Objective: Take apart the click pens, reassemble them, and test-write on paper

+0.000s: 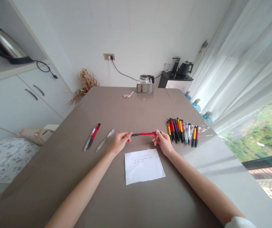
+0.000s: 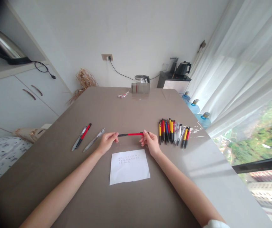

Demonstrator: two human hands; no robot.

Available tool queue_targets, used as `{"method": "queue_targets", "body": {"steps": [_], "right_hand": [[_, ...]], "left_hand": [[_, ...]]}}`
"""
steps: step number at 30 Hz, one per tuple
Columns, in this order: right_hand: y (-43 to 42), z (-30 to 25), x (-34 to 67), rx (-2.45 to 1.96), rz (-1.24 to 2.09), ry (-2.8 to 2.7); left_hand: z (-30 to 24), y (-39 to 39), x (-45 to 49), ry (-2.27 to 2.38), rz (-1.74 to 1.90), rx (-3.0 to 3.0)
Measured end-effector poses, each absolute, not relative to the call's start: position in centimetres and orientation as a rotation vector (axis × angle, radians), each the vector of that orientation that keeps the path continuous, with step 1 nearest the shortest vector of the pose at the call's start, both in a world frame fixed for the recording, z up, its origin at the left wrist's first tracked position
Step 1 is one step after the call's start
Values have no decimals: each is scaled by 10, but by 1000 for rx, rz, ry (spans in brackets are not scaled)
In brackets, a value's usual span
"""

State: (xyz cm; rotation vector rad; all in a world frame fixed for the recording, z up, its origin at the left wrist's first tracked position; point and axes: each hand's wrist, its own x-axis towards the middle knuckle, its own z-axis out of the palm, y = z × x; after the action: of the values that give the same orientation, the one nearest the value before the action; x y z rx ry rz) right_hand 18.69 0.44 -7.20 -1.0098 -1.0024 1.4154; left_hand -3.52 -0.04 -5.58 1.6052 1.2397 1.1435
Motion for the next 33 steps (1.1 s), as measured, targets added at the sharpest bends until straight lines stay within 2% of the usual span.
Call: {"method": "queue_targets", "body": {"steps": [22, 33], "right_hand": [[4, -70, 187, -1026, 1410, -978], [3, -68, 186, -987, 1412, -1002]], "left_hand": [[-53, 0, -35, 1151, 1255, 1487], [-57, 0, -30, 985, 1335, 1205]]}}
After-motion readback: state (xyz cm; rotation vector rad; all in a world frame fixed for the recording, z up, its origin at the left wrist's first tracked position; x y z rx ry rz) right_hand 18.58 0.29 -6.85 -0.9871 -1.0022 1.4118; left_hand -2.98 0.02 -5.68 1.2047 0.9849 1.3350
